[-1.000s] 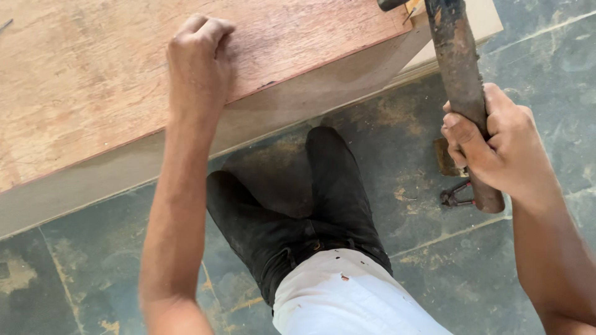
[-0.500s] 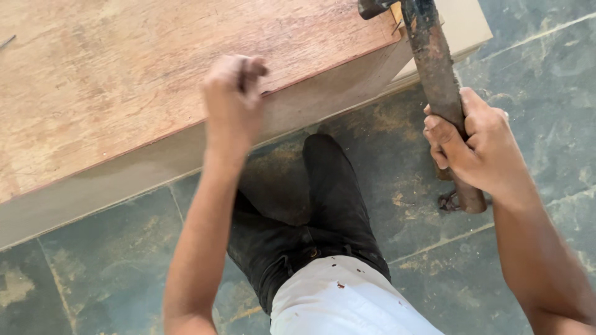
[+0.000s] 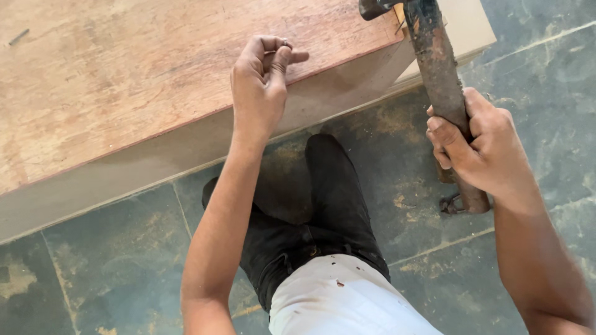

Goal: The person hammers nails into plywood pieces using a hammer to join wood components together while sitting on the floor.

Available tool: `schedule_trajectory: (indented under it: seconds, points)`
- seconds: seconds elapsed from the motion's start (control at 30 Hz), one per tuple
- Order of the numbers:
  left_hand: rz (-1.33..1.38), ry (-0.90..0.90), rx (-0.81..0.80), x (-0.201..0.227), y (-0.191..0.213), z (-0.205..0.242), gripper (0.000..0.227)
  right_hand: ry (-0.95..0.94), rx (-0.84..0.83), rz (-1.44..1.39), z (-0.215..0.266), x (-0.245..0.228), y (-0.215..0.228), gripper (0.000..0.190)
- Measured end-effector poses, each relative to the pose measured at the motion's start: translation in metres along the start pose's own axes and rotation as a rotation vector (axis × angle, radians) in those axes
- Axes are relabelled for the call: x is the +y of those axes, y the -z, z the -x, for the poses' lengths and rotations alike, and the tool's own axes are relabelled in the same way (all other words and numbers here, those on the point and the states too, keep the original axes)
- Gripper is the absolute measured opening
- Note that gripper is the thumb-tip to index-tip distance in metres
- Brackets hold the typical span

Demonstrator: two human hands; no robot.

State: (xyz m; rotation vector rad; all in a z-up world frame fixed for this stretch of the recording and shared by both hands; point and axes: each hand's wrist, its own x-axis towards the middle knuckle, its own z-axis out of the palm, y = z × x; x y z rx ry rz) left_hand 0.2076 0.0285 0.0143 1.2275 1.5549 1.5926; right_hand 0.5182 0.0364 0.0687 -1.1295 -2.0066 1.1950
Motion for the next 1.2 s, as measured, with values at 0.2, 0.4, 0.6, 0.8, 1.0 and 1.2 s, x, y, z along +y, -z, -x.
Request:
schedule_trajectory:
  seconds: [0.2, 0.4, 0.6, 0.8, 1.0, 1.2]
  points:
    - [-0.174, -0.235, 0.004, -0.012, 0.013, -0.001, 0.006, -0.011, -0.003, 0.025, 0.000, 0.003, -0.005, 0.023]
    - [-0.131, -0.059, 0.057, -0.010, 0.023, -0.001, 0.007, -0.017, -0.057, -0.002, -0.021, 0.001, -0.025, 0.017]
    - [-0.248, -0.235, 0.093, -0.013, 0.023, 0.009, 0.009, -0.039, -0.094, -0.076, -0.023, -0.007, -0.046, 0.019]
    - [-0.248, -0.189, 0.082, -0.011, 0.022, 0.011, 0.009, -0.041, -0.123, 0.027, -0.016, -0.004, -0.042, 0.020]
    - [-0.300, -0.225, 0.093, -0.006, 0.022, 0.010, 0.009, -0.048, -0.126, 0.007, -0.018, -0.009, -0.039, 0.021]
    - [-0.296, -0.233, 0.046, -0.006, 0.024, 0.010, 0.008, 0.014, -0.151, 0.070, -0.018, -0.002, -0.039, 0.023]
